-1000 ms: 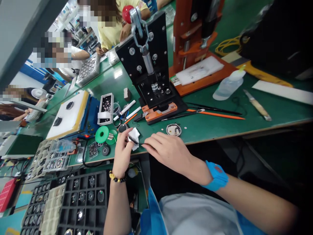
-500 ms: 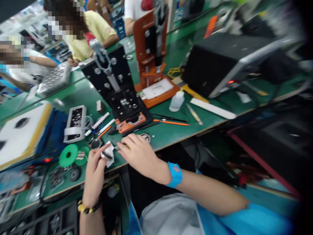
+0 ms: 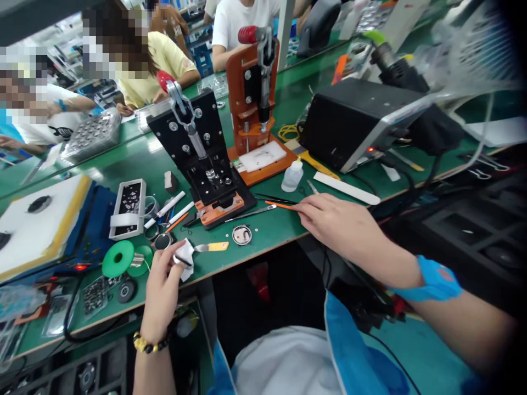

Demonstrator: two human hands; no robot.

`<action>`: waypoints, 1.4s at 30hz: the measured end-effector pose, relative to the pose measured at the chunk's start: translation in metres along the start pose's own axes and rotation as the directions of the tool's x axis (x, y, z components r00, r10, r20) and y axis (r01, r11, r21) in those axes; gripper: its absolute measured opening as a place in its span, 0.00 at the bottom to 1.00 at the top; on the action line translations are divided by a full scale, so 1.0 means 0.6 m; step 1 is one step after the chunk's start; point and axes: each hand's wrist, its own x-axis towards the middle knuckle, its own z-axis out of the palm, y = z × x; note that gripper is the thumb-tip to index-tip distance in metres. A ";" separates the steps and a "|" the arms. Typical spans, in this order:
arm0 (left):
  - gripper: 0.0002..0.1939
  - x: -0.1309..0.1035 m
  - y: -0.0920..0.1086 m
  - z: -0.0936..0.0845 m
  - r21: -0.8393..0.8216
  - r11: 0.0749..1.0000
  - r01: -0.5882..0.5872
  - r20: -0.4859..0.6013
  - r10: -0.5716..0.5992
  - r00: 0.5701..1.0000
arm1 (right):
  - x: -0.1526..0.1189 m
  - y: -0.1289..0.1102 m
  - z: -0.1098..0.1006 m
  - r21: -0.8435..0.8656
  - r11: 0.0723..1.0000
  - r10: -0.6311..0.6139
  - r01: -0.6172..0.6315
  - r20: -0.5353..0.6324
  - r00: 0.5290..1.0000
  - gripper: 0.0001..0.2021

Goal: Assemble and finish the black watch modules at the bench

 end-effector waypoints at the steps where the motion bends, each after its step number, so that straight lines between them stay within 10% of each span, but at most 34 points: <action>1: 0.21 0.000 -0.001 0.000 -0.007 1.000 -0.003 0.002 0.003 1.000 | 0.000 0.006 -0.003 0.000 1.000 -0.012 0.013 0.025 1.000 0.12; 7: 0.20 -0.004 0.006 0.002 -0.035 0.999 -0.023 -0.019 0.023 1.000 | -0.013 0.043 0.000 0.030 0.999 0.022 -0.022 -0.005 1.000 0.08; 12: 0.20 0.000 0.008 0.000 -0.031 0.999 -0.032 0.004 0.032 0.999 | -0.018 0.032 0.017 0.324 0.914 0.279 -0.242 -0.074 0.957 0.29; 17: 0.21 -0.002 0.007 -0.001 -0.040 0.999 -0.025 0.010 0.026 1.000 | 0.005 -0.072 -0.023 0.923 0.303 0.395 -0.236 0.104 0.913 0.19; 21: 0.22 -0.003 0.007 -0.004 -0.053 0.998 -0.044 0.021 0.045 0.999 | 0.047 -0.167 -0.034 0.931 -0.315 -0.014 -0.183 0.188 0.982 0.17; 23: 0.23 -0.002 0.007 -0.005 -0.064 0.996 -0.054 0.028 0.056 0.998 | 0.068 -0.206 -0.027 0.877 -0.432 -0.120 -0.211 0.176 0.977 0.18; 26: 0.25 0.000 0.006 -0.006 -0.078 0.996 -0.047 0.029 0.050 0.998 | 0.090 -0.254 -0.016 0.899 -0.379 -0.040 -0.219 0.221 0.975 0.13; 34: 0.23 0.001 0.007 -0.001 -0.061 0.997 -0.055 0.023 0.057 0.998 | 0.098 -0.302 0.017 0.979 0.205 0.141 -0.001 -0.028 0.990 0.09; 42: 0.23 0.000 0.001 0.001 -0.074 0.996 -0.055 0.036 0.058 0.998 | 0.096 -0.305 0.031 0.947 0.304 0.078 0.104 -0.133 0.988 0.09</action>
